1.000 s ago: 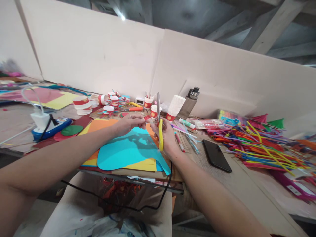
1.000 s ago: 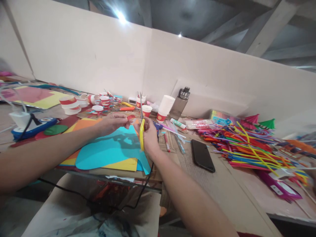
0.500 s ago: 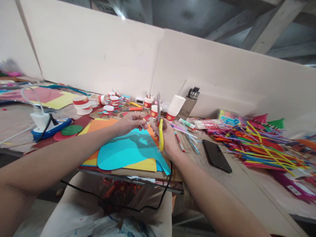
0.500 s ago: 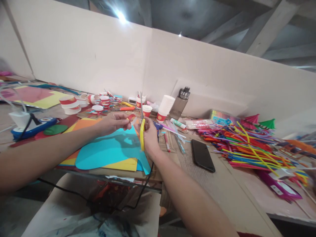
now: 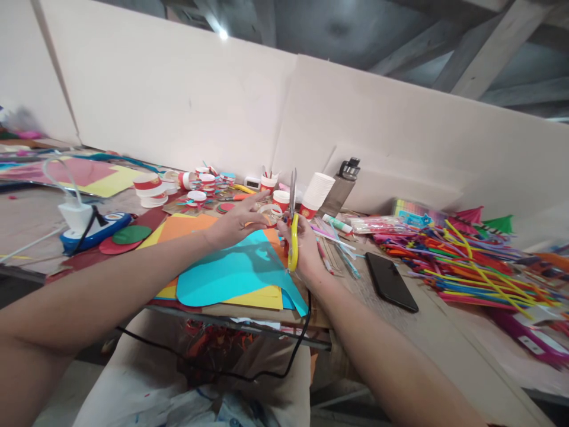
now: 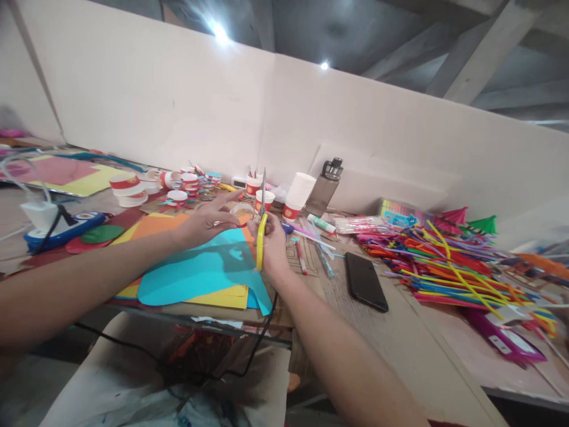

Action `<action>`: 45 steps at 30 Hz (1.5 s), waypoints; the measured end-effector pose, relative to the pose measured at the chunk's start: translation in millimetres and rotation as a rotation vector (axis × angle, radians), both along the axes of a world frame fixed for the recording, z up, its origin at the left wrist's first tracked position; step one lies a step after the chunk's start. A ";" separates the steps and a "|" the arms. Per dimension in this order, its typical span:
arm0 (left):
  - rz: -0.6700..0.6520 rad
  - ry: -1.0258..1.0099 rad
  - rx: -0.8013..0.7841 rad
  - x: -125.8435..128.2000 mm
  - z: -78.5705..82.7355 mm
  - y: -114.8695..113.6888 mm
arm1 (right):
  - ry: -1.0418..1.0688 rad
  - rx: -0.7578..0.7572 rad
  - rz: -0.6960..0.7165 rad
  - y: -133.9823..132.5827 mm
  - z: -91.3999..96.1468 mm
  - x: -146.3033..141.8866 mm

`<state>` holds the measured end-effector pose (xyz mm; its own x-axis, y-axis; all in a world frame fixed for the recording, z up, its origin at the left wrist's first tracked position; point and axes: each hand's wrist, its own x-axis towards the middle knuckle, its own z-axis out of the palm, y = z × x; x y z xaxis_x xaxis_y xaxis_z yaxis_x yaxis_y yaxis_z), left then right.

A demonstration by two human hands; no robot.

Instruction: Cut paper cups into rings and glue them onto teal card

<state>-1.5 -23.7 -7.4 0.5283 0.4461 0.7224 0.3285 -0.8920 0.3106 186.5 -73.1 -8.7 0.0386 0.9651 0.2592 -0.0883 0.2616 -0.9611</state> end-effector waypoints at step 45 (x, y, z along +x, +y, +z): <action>0.428 0.131 -0.464 -43.4 0.3 48.4 | -0.239 0.104 -0.124 13.1 -12.6 11.5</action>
